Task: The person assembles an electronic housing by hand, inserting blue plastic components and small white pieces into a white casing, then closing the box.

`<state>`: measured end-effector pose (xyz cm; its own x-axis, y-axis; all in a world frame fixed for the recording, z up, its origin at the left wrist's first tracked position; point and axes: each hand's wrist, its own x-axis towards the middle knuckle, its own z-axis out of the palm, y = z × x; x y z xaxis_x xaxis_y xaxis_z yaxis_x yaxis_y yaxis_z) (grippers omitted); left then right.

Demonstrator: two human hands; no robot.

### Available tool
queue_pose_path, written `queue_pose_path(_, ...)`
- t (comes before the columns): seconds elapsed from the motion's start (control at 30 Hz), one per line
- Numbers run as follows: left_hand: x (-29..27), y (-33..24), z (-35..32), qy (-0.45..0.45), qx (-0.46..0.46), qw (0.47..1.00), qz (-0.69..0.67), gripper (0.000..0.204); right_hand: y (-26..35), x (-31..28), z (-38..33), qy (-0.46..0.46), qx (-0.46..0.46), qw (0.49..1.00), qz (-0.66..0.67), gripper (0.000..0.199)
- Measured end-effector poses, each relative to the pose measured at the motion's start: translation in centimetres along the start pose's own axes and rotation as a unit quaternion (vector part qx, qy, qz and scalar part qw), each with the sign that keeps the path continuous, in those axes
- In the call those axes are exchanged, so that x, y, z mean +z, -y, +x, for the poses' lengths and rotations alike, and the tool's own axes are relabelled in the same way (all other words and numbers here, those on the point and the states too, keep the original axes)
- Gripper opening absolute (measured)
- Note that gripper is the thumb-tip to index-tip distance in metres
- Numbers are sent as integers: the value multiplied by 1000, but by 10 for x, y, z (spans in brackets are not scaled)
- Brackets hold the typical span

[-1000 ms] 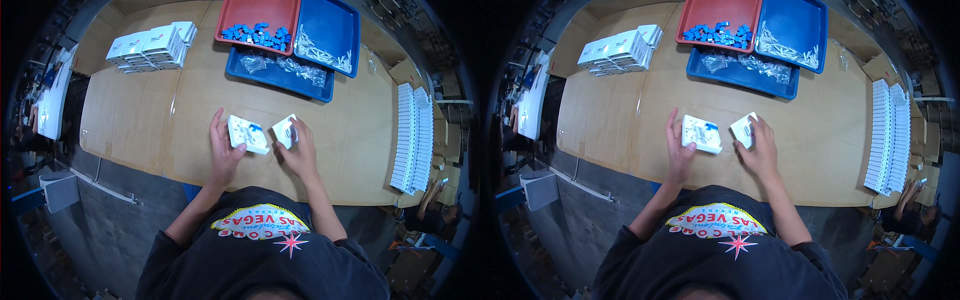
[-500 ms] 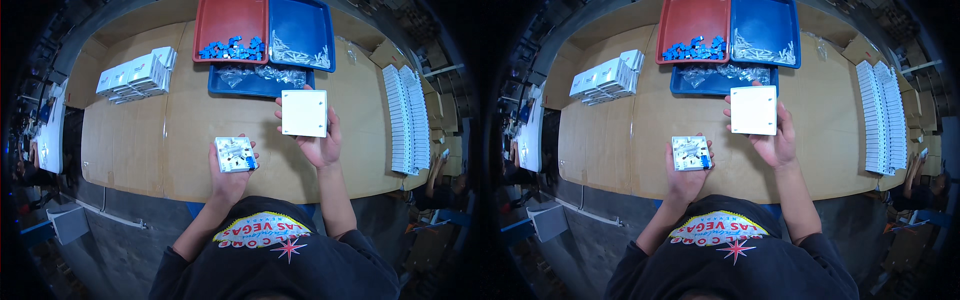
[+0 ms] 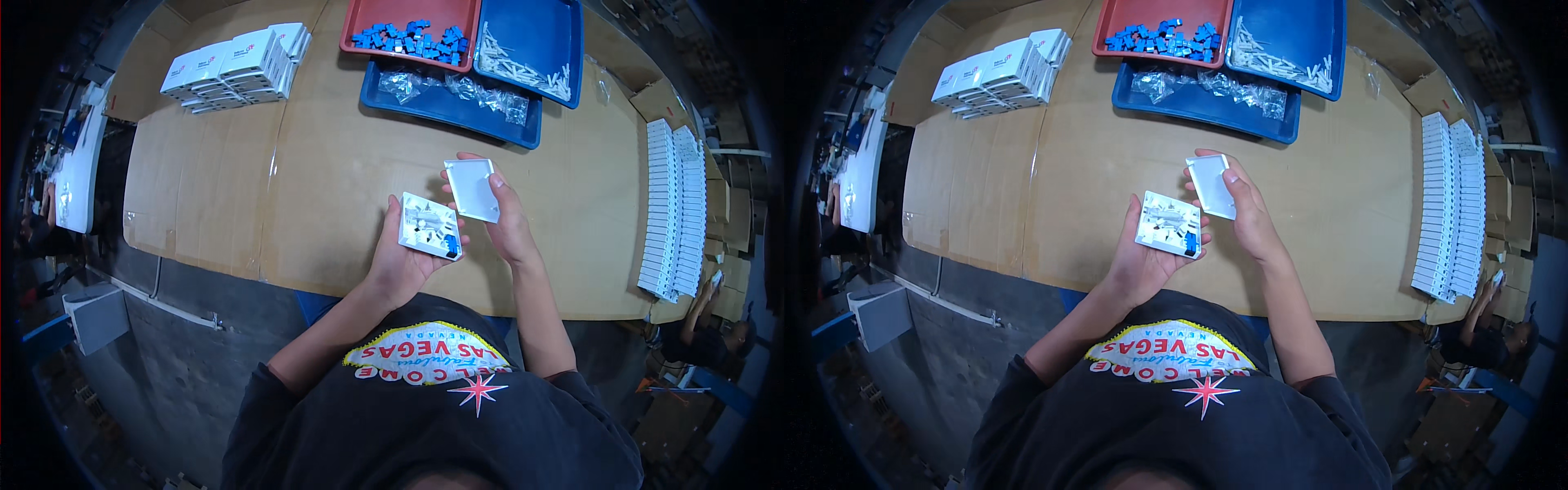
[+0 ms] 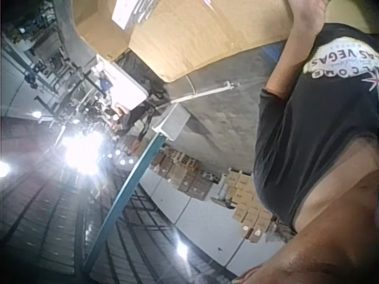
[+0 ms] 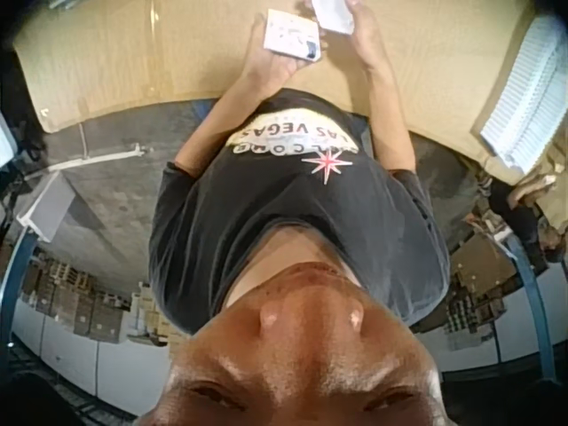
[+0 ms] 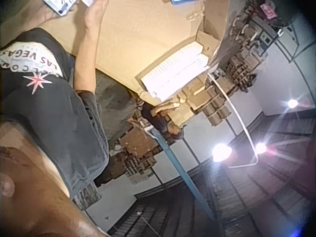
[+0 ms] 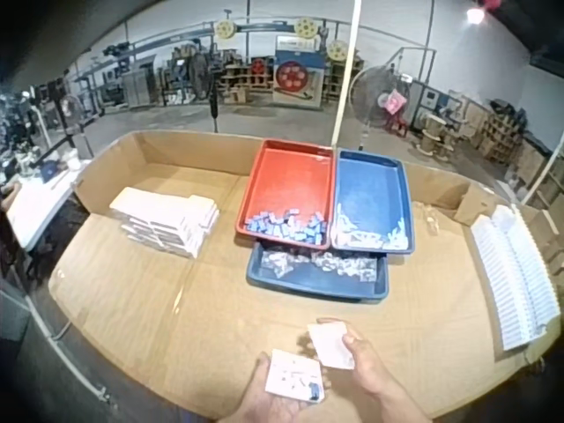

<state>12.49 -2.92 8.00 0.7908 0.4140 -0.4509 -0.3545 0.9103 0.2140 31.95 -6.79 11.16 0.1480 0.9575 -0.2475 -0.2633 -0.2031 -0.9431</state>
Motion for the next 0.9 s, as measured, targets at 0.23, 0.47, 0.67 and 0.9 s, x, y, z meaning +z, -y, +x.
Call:
queue_pose_path(0.23,1,2,4,-5,0,1000,6,78,-7,-1,-1,45,-49,989,-133,71)
queue_pose_path(0.47,-1,5,5,-23,8,1000,1,71,-11,-2,-2,83,-21,992,-94,53)
queue_pose_path(0.67,1,7,7,-8,14,1000,7,70,-16,0,-3,96,-14,986,-136,48)
queue_pose_path(0.9,0,8,6,-24,6,1000,9,74,-20,11,-6,112,-15,987,-111,41)
